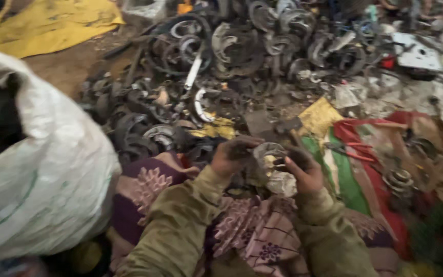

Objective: The person sits on the floor and repeatedly strikes a metal part with a hammer to break it apart. They handle the pieces by hand, separating them and placing them into a nearby bag.

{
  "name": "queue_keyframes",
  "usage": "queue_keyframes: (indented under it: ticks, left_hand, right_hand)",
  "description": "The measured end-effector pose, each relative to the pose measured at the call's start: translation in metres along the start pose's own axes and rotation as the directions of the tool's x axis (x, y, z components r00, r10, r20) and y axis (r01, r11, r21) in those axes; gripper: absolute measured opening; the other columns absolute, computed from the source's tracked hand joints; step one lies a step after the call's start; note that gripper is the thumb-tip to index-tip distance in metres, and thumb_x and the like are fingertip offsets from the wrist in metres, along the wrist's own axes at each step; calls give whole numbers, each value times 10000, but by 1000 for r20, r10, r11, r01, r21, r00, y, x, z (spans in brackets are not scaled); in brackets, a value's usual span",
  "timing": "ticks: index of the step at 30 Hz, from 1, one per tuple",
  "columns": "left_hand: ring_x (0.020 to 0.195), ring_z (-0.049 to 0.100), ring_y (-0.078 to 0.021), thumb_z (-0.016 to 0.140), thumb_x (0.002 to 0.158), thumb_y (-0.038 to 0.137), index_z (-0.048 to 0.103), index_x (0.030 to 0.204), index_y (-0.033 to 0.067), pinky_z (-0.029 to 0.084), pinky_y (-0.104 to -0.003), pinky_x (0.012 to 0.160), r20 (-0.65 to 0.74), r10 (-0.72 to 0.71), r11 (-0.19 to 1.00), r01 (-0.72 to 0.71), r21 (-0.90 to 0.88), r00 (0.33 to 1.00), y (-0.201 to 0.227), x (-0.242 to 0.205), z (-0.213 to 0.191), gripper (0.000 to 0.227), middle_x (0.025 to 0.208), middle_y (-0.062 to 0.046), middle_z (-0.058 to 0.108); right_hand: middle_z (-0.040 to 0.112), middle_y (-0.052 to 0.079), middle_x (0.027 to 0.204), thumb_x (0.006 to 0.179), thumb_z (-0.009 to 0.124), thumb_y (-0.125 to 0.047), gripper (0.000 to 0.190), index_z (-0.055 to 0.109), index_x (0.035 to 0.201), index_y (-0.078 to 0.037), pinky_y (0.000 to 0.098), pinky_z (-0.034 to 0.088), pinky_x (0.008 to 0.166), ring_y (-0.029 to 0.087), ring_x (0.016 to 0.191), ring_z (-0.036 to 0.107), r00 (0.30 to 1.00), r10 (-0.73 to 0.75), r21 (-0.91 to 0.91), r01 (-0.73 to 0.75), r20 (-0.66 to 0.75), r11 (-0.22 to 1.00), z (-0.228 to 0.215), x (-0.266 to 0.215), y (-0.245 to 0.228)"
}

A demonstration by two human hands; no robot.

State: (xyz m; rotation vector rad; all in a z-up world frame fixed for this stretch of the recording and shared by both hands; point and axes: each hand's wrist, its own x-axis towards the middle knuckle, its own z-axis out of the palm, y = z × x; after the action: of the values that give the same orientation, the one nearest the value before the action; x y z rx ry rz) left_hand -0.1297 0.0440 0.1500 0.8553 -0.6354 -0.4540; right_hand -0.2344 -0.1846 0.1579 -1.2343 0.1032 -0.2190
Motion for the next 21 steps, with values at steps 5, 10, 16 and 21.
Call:
queue_keyframes:
  ticks: [5, 10, 16, 21]
  left_hand:
    - [1160, 650, -264, 785, 861, -122, 602, 1387, -17, 571, -429, 985, -127, -21, 999, 14, -51, 992, 14, 1, 21, 567, 1259, -141, 673]
    - [1202, 613, -384, 849, 775, 112, 535, 1419, 57, 510, -506, 1071, -213, -41, 475, 207, 855, 976, 80, 0, 20, 718, 1322, -218, 621]
    - [1482, 249, -477, 536, 951, 234, 599, 1406, 249, 257, -682, 1116, -279, -309, -481, 103, 871, 909, 33, -17, 25, 460, 1623, -144, 322]
    - [1391, 401, -504, 553, 949, 216, 698, 1319, 283, 358, -607, 1097, -442, -280, -324, 349, 879, 852, -2, -18, -18, 404, 1534, -134, 455]
  right_hand:
    - [668, 144, 1267, 958, 650, -67, 421, 578, 1365, 10, 473, 605, 895, 251, 1104, 672, 996, -20, -105, 29, 84, 994, 13, -3, -1]
    - [679, 124, 1211, 1078, 573, -159, 242, 630, 1276, -31, 492, 597, 905, 263, 1093, 691, 1000, -7, 133, 11, -27, 991, -11, 1, 6]
    - [704, 93, 1140, 1099, 589, -211, 173, 643, 1184, -71, 500, 597, 915, 251, 1043, 698, 997, -8, 524, 46, -74, 851, -63, 8, -10]
    - [715, 77, 1088, 1086, 614, -246, 185, 649, 1165, -83, 487, 579, 870, 251, 975, 698, 991, 51, 549, 23, -120, 836, -77, -2, -18]
